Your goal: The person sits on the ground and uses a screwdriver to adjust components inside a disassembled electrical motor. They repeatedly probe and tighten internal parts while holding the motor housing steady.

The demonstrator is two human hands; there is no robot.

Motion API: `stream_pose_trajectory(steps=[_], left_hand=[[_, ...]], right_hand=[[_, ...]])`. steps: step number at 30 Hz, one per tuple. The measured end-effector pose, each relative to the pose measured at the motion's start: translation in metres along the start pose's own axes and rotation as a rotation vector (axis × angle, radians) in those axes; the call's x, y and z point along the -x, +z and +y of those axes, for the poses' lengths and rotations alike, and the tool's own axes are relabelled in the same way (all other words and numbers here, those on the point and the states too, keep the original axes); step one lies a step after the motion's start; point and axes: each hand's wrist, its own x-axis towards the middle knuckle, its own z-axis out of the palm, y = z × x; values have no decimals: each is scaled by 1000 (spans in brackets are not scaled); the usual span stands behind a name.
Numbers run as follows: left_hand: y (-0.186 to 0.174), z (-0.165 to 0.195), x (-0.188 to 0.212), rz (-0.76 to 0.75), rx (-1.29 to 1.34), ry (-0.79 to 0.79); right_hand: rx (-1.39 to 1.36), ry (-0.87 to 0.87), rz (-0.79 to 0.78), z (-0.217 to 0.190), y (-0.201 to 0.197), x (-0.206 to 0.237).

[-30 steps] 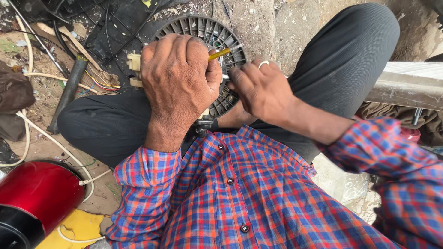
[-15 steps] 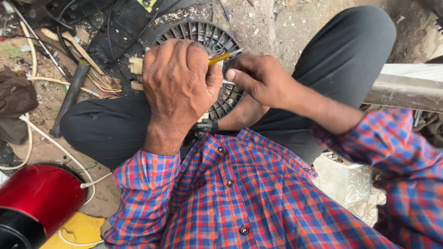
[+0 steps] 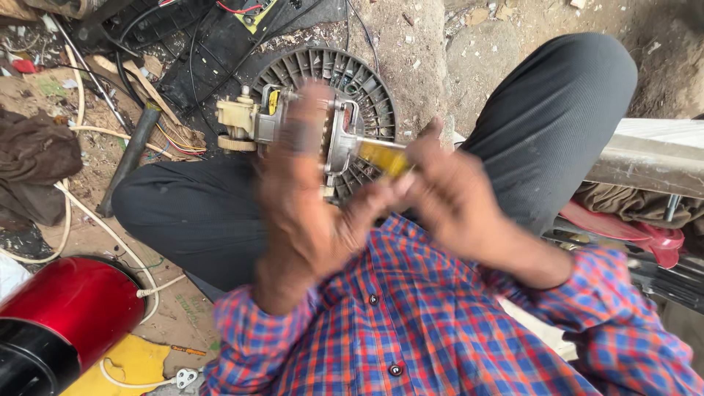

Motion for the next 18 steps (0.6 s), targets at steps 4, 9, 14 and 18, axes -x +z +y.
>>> stream_pose_trajectory(steps=[4,9,14,18], left_hand=[[3,-28,-8,-89,-802,-82],[13,-40,1,-70,-583,-128],[12,-49,4,-53,-544,-36],[15,-47,6,-55,-534,-51]], right_hand=[[269,59,87,29,-24,-14],[369,-24,82,44,-15,-23],[298,34,64,49,-10,-22],[105,149,82,53,-5,-20]])
